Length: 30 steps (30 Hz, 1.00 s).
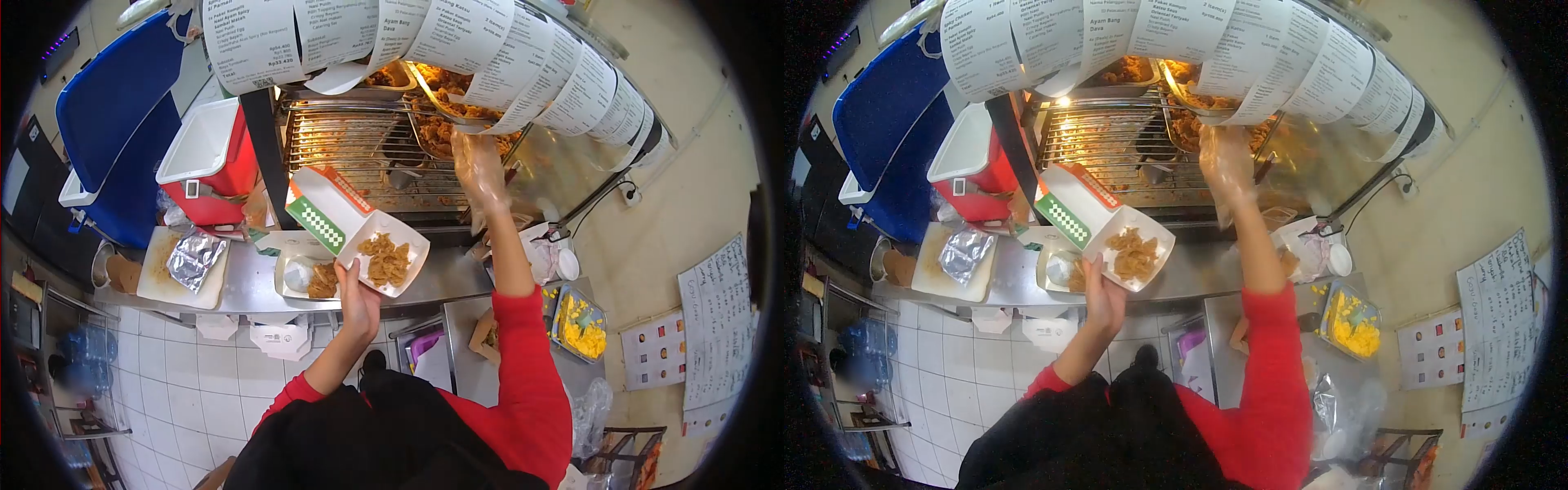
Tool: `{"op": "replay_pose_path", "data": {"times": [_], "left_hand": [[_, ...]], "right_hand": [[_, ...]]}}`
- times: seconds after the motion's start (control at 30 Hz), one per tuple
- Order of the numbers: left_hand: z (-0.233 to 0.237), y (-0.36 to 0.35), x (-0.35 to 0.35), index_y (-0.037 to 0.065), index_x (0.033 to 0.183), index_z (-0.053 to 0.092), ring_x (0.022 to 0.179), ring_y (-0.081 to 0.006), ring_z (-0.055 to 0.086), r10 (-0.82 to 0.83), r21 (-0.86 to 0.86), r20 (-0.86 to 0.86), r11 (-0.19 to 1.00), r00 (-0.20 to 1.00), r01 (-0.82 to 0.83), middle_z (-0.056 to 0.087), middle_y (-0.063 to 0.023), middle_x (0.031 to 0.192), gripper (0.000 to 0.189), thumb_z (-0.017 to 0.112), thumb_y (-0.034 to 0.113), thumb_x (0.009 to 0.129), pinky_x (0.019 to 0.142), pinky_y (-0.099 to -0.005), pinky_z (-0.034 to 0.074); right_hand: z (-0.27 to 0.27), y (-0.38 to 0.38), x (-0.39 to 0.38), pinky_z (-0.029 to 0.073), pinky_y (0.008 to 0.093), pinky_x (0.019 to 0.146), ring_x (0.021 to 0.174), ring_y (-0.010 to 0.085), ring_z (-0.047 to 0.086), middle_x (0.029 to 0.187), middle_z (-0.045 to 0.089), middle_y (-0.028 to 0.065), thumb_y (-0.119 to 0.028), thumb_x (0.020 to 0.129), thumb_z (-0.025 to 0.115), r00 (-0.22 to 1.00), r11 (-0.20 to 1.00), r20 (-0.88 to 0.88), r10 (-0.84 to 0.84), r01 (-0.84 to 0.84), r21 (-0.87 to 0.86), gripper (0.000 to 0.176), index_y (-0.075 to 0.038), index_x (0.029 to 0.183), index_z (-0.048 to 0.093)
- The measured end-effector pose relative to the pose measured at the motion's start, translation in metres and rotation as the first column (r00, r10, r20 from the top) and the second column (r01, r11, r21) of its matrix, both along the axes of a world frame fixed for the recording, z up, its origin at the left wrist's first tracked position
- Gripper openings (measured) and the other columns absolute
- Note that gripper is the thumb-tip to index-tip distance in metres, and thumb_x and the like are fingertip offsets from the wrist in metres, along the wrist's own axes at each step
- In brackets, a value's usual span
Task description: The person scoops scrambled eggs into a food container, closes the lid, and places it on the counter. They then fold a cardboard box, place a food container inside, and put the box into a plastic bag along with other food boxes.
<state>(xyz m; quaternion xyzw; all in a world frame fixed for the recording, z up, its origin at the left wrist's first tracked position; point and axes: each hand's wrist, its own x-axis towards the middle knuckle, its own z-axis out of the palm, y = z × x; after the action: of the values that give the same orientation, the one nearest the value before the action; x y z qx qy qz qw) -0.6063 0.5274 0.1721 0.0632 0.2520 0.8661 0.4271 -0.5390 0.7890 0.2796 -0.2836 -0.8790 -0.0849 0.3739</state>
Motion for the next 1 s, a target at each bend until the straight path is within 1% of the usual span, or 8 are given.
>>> {"op": "replay_pose_path", "data": {"times": [0.03,0.23,0.47,0.57,0.67,0.77,0.93,1.0], "left_hand": [[-0.002,-0.003,0.0,0.015,0.133,0.024,0.123,-0.0223,0.04,0.006,-0.006,0.003,1.0,1.0,-0.006,0.038,-0.0075,0.132,0.044,0.044,0.022,0.094,0.101,-0.0405,0.036],[-0.003,-0.015,-0.003,0.015,0.135,0.024,0.125,-0.0221,0.039,0.012,0.039,0.0,0.999,1.0,-0.012,0.037,-0.0073,0.134,0.045,0.043,0.018,0.094,0.101,-0.0412,0.035],[-0.003,-0.016,-0.011,0.015,0.132,0.027,0.123,-0.0217,0.041,0.024,0.058,0.037,0.998,0.999,-0.026,0.04,-0.0058,0.13,0.042,0.045,0.017,0.093,0.101,-0.0409,0.036],[0.003,-0.019,-0.01,0.015,0.131,0.027,0.123,-0.0222,0.041,0.017,0.042,0.052,0.999,0.999,-0.02,0.04,-0.0061,0.13,0.042,0.046,0.018,0.093,0.101,-0.0415,0.036],[0.003,-0.019,-0.011,0.016,0.13,0.027,0.124,-0.0223,0.04,-0.02,0.023,0.051,1.0,0.998,0.019,0.039,-0.0059,0.131,0.042,0.046,0.019,0.093,0.101,-0.0424,0.036],[0.003,-0.015,-0.012,0.016,0.13,0.027,0.124,-0.0223,0.04,-0.042,0.006,0.053,0.999,0.998,0.041,0.039,-0.0057,0.132,0.041,0.046,0.019,0.093,0.101,-0.0432,0.037],[-0.003,-0.007,-0.01,0.017,0.128,0.028,0.124,-0.0223,0.04,-0.085,-0.003,0.043,0.996,0.995,0.086,0.039,-0.0058,0.132,0.039,0.045,0.02,0.094,0.101,-0.0443,0.036],[-0.002,-0.004,-0.009,0.017,0.128,0.029,0.124,-0.0225,0.04,-0.098,-0.018,0.038,0.995,0.994,0.099,0.039,-0.0058,0.132,0.038,0.045,0.02,0.094,0.101,-0.0451,0.036]], "right_hand": [[-0.013,0.029,-0.01,0.042,0.0423,0.091,0.105,0.0356,0.054,0.107,0.061,0.0159,-0.03,0.092,0.043,0.989,0.945,0.006,-0.15,0.142,0.296,0.035,-0.003,0.108,0.06],[-0.073,0.146,-0.03,0.046,0.0428,0.077,0.088,0.0317,0.059,0.095,0.063,0.0129,-0.032,0.089,0.046,0.839,0.834,0.011,-0.544,0.539,0.119,0.034,-0.003,0.097,0.061],[-0.081,0.178,-0.02,0.05,0.0429,0.061,0.07,0.027,0.063,0.083,0.065,0.0087,-0.039,0.086,0.048,0.791,0.776,0.065,-0.609,0.577,0.256,0.037,-0.005,0.088,0.063],[-0.077,0.179,-0.018,0.047,0.041,0.052,0.064,0.0251,0.063,0.073,0.064,0.0124,-0.027,0.081,0.055,0.857,0.856,-0.014,-0.516,0.516,0.025,0.028,-0.002,0.075,0.062],[-0.039,0.107,-0.02,0.053,0.037,0.064,0.067,0.0257,0.064,0.078,0.067,0.0066,-0.05,0.082,0.056,0.776,0.78,0.077,-0.626,0.623,0.058,0.043,-0.009,0.082,0.066],[-0.039,0.095,-0.022,0.052,0.0383,0.067,0.073,0.0276,0.065,0.082,0.068,0.0096,-0.048,0.077,0.065,0.933,0.906,-0.361,0.008,0.146,0.397,0.041,-0.009,0.088,0.068],[-0.038,0.088,-0.019,0.052,0.0383,0.065,0.075,0.0287,0.064,0.087,0.066,0.0081,-0.041,0.075,0.071,0.969,0.838,-0.241,0.058,0.084,0.54,0.038,-0.011,0.098,0.066],[-0.033,0.084,-0.018,0.052,0.037,0.065,0.074,0.0274,0.063,0.085,0.065,0.0075,-0.035,0.076,0.07,0.986,0.894,-0.158,0.057,0.02,0.449,0.033,-0.012,0.098,0.066]]}}
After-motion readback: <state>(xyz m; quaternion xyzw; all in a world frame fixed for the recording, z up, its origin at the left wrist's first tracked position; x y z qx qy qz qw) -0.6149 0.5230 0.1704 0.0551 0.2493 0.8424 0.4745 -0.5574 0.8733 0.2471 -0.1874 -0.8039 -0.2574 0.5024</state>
